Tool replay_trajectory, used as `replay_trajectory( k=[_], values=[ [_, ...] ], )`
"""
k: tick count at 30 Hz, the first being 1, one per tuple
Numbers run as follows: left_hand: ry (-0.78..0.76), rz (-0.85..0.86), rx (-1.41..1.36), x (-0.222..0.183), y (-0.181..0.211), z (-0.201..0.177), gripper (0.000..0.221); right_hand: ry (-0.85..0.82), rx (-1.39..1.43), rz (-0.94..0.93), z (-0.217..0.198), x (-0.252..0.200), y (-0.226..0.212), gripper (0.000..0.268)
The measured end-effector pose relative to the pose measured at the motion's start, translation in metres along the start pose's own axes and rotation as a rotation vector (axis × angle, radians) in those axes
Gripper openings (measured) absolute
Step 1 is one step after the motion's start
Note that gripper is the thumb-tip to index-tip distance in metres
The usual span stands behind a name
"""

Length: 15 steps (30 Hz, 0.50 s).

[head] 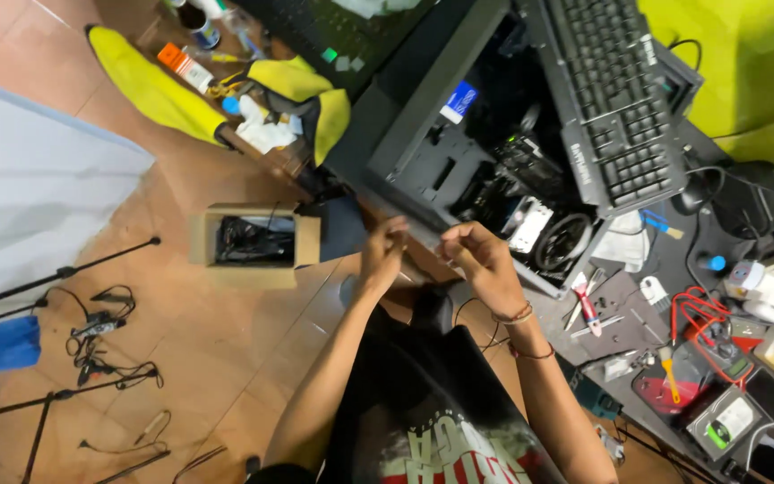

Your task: Repairing and troubleshooting a desktop computer by checking connections and cleaning components.

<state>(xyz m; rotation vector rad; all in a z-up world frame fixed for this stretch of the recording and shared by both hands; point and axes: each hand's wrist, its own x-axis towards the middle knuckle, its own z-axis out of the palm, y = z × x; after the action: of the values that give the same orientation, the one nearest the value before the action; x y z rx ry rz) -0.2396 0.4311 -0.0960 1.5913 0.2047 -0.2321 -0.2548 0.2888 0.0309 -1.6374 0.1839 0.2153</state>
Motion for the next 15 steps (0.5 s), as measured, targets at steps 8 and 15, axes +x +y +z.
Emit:
replay_trajectory(
  k=[8,15],
  values=[
    [-0.246,-0.31,0.219,0.031,-0.066,-0.008,0.059,-0.026,-0.118,0.148,0.025,-0.016,0.04,0.014],
    [-0.18,-0.11,0.144,0.033,-0.072,-0.008,0.071,0.015,-0.129,0.276,0.026,-0.032,0.057,0.016]
  ],
)
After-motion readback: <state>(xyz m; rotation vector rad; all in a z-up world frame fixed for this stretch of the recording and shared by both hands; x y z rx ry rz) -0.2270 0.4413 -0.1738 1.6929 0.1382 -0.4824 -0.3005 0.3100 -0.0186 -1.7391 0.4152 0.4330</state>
